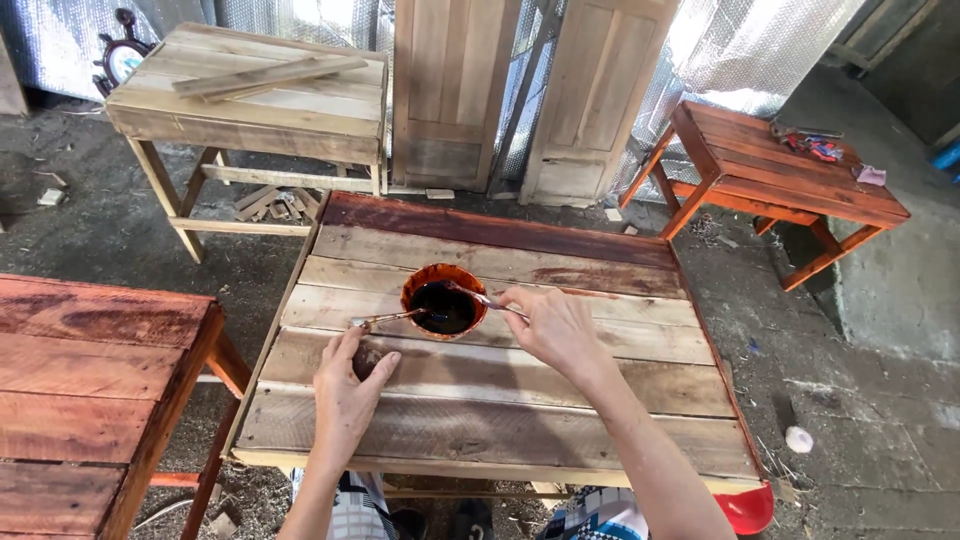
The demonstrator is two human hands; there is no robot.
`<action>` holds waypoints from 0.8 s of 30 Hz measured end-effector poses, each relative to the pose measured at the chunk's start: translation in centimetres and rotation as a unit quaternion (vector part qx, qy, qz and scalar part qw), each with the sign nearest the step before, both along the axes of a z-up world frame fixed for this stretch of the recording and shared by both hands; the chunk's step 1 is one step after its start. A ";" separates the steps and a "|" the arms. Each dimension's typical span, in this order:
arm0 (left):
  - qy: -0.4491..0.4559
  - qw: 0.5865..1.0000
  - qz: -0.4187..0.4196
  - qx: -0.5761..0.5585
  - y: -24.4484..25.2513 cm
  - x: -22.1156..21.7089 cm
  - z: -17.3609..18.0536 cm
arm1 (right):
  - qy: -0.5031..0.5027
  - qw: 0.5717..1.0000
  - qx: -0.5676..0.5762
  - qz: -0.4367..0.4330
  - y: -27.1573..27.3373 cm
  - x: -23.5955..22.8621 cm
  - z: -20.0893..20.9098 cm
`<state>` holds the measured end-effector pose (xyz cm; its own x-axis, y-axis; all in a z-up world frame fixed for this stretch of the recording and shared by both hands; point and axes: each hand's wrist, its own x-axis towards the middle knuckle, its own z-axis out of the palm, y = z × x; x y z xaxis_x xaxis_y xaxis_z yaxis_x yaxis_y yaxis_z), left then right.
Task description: The person applies dark wood stain to a wooden table surface using a brush. They dip the brush into a container of stain and spread it across the planks, working from one end to the other.
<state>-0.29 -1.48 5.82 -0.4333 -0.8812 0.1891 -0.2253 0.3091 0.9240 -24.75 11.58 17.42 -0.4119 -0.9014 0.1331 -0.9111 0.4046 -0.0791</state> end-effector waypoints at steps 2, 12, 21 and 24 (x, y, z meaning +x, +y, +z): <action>-0.001 1.000 -0.006 -0.009 0.3 0.1 1.1 | 0.023 0.999 0.027 0.004 -0.4 0.3 1.0; -0.024 0.996 -0.019 -0.078 0.2 0.0 -0.7 | -0.075 0.988 0.130 -0.030 -2.0 1.4 4.4; -0.018 0.991 -0.025 -0.128 0.0 -0.1 -1.2 | -0.509 0.858 -0.006 -0.070 -0.4 -3.6 0.9; -0.025 0.992 -0.024 -0.125 -0.2 -0.2 -1.6 | -0.547 0.831 -0.034 -0.090 0.3 -5.0 -0.7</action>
